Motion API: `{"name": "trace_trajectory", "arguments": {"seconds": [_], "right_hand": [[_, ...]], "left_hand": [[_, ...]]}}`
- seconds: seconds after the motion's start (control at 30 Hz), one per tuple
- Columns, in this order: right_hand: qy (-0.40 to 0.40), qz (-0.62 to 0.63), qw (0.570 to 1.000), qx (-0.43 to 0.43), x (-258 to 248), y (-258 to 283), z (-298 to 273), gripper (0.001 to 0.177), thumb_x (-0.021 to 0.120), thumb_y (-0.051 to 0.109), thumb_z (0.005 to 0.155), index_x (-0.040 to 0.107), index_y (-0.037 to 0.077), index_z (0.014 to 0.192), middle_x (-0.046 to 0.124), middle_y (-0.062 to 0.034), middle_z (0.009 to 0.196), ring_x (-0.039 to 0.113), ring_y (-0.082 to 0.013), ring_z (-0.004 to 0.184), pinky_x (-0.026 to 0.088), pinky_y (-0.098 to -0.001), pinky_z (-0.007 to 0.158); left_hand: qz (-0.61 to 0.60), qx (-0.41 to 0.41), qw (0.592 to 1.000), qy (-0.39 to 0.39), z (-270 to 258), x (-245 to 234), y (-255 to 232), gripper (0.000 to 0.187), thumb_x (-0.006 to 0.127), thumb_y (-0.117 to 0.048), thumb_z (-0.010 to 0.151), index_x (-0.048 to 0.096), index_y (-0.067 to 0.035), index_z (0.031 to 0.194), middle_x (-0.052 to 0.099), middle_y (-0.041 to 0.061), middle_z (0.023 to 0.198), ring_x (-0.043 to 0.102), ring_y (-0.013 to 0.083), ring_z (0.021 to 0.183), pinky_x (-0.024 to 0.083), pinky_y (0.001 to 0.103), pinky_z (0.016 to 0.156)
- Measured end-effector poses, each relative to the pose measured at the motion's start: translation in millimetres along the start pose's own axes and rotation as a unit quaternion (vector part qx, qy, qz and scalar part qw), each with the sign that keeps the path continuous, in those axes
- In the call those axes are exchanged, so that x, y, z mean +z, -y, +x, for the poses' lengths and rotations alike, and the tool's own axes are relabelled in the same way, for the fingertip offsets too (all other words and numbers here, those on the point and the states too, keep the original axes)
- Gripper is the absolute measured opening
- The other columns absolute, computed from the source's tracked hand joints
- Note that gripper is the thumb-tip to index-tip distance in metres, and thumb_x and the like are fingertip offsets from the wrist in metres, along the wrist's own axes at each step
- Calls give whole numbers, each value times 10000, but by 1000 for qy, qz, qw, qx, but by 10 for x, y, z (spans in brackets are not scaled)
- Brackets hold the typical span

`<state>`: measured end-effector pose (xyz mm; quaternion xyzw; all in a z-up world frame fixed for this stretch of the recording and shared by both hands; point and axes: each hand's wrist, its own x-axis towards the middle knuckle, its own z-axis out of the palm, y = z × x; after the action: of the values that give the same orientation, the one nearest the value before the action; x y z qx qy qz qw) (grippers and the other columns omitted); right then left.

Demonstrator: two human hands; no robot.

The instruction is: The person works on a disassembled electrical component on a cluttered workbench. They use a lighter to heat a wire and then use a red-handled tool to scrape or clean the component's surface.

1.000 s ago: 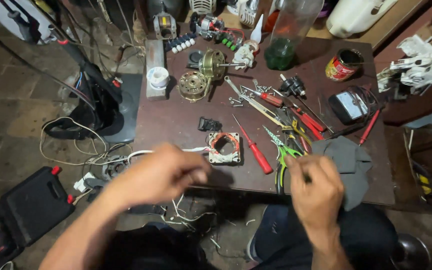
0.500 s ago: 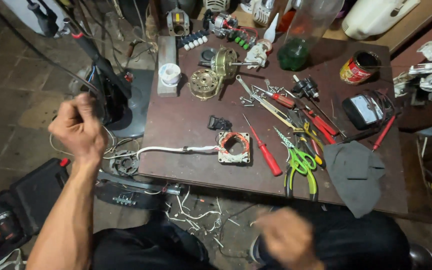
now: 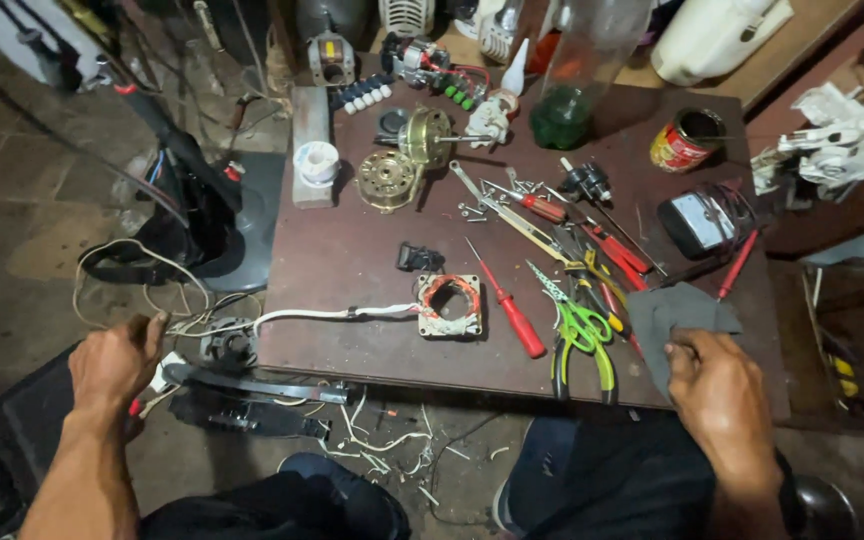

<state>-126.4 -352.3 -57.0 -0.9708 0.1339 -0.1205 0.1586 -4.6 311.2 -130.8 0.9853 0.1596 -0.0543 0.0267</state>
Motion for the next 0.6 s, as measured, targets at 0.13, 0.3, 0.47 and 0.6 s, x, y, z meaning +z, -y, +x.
{"name": "trace_trajectory", "arguments": {"seconds": [0.13,0.3,0.47,0.6], "right_hand": [[-85,76,991,71,-203,-177,5,209,624,185,1054,657,42,1204,699,-172,952,674,-329,826,494,-448,776],[-283,299,912,6,-517,-169,198,106,440,-47,1242,397,-52,1339,535,-256,1110,679,-323,843,593,-365,770],[-217,126,968,24,-423,-302,344,153,685,20,1142,630,-39,1272,663,-168,980,636,-240,814,508,-357,712],[-109,173,977,50,-359,-25,307,291,729,200,1032,699,32,1268,673,-119,873,607,-149,698,474,-288,617]], "left_hand": [[-23,41,999,-8,48,5,-127,508,409,-532,1070,711,-125,1023,732,277,908,658,527,918,487,546,713],[-2,96,995,-3,44,-56,-349,496,389,-544,1058,720,-174,1043,749,245,901,698,468,928,507,527,716],[27,129,991,-5,81,-8,-413,460,373,-527,1058,714,-220,1100,756,200,818,731,415,799,548,506,672],[20,123,992,8,35,-66,-457,494,363,-528,1061,700,-167,1062,754,190,775,739,379,764,566,485,680]]}}
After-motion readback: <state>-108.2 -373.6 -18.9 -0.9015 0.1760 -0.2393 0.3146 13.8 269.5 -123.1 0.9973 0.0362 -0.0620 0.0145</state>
